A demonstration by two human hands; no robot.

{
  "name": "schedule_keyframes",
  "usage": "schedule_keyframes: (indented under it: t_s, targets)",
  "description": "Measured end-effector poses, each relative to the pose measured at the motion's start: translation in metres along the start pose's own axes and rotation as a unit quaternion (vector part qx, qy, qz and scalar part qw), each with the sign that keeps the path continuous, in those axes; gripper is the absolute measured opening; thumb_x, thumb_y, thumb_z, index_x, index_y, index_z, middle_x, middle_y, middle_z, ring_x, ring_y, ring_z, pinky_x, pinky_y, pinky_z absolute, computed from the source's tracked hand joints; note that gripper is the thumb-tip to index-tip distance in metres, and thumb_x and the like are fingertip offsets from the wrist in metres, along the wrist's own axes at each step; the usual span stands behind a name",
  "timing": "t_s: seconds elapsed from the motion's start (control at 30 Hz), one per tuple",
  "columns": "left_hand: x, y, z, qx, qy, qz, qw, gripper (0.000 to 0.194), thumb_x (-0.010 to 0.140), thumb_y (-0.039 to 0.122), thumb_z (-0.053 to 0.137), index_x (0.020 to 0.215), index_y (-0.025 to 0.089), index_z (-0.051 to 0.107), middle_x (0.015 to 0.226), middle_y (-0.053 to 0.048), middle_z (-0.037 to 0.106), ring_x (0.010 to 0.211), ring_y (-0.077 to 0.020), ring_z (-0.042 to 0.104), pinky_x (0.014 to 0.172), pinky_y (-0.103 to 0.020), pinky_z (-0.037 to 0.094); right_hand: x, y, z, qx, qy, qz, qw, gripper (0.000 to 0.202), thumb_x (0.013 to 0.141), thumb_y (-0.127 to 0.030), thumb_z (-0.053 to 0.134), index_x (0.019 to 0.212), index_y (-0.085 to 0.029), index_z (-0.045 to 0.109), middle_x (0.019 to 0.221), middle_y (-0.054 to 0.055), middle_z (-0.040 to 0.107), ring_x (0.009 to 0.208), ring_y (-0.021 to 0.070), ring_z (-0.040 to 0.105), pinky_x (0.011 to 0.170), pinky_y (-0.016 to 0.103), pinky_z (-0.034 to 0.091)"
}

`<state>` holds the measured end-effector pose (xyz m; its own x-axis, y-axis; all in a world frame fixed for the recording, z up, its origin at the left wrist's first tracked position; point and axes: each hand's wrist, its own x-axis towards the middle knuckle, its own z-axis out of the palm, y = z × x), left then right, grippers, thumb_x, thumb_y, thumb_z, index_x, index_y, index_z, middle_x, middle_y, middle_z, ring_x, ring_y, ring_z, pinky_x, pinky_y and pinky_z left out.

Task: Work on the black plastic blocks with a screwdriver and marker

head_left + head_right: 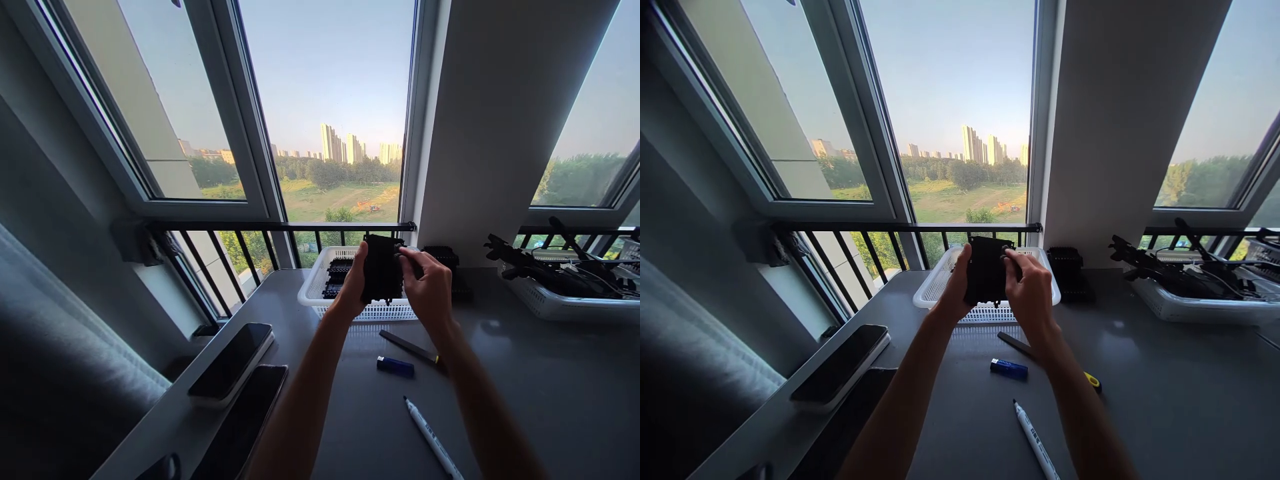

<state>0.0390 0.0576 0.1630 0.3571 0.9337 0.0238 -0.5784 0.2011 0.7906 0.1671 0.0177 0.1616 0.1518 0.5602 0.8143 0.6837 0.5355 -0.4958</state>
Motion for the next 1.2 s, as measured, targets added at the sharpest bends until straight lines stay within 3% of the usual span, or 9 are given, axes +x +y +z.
schedule_keyframes:
  t_s: [0.23,0.43,0.73,1.0,1.2]
  targets:
    - [-0.006,-0.006,0.007,0.048,-0.024,-0.011,0.998,0.048,0.087,0.053,0.051,0.112,0.014,0.067,0.094,-0.011,0.075,0.083,-0.0226,0.071,0.078,-0.032,0.057,0.001,0.000,-0.004,-0.015,0.013,-0.002,1.000,0.029,0.093,-0.029,0.049,0.112,-0.017,0.069,0.101,0.009,0.073,0.092,0.0226,0.068,0.085,0.036,0.051]
    - [-0.011,-0.002,0.011,0.019,-0.004,-0.003,1.000,0.056,0.088,0.059,0.045,0.112,0.014,0.067,0.092,-0.011,0.075,0.087,-0.0240,0.071,0.080,-0.034,0.057,0.001,-0.004,-0.012,0.042,-0.040,0.000,0.998,0.029,0.091,-0.025,0.054,0.116,-0.020,0.067,0.104,0.006,0.072,0.095,0.0207,0.067,0.086,0.033,0.051]
    - [-0.014,-0.004,0.015,-0.007,-0.013,0.003,1.000,0.050,0.089,0.053,0.047,0.110,0.012,0.069,0.095,-0.012,0.075,0.091,-0.0242,0.071,0.086,-0.033,0.055,-0.004,-0.003,-0.005,-0.070,-0.012,-0.001,0.998,0.036,0.095,-0.022,0.044,0.124,-0.018,0.063,0.097,0.009,0.070,0.087,0.0217,0.065,0.082,0.034,0.049]
    - [-0.007,0.002,0.012,-0.071,0.015,0.062,0.995,0.052,0.090,0.053,0.045,0.109,0.011,0.068,0.091,-0.011,0.075,0.088,-0.0221,0.071,0.085,-0.031,0.056,-0.010,-0.013,0.000,-0.083,-0.137,-0.011,0.987,0.040,0.092,-0.013,0.043,0.127,-0.018,0.061,0.096,0.009,0.069,0.086,0.0210,0.065,0.077,0.030,0.048]
    - [-0.004,0.015,0.004,-0.093,0.047,0.103,0.989,0.053,0.090,0.056,0.041,0.102,0.012,0.069,0.079,-0.008,0.074,0.082,-0.0208,0.072,0.078,-0.029,0.057,-0.014,-0.025,-0.004,-0.104,-0.258,-0.022,0.960,0.039,0.089,-0.004,0.042,0.116,-0.020,0.066,0.085,0.006,0.066,0.073,0.0156,0.063,0.065,0.024,0.043]
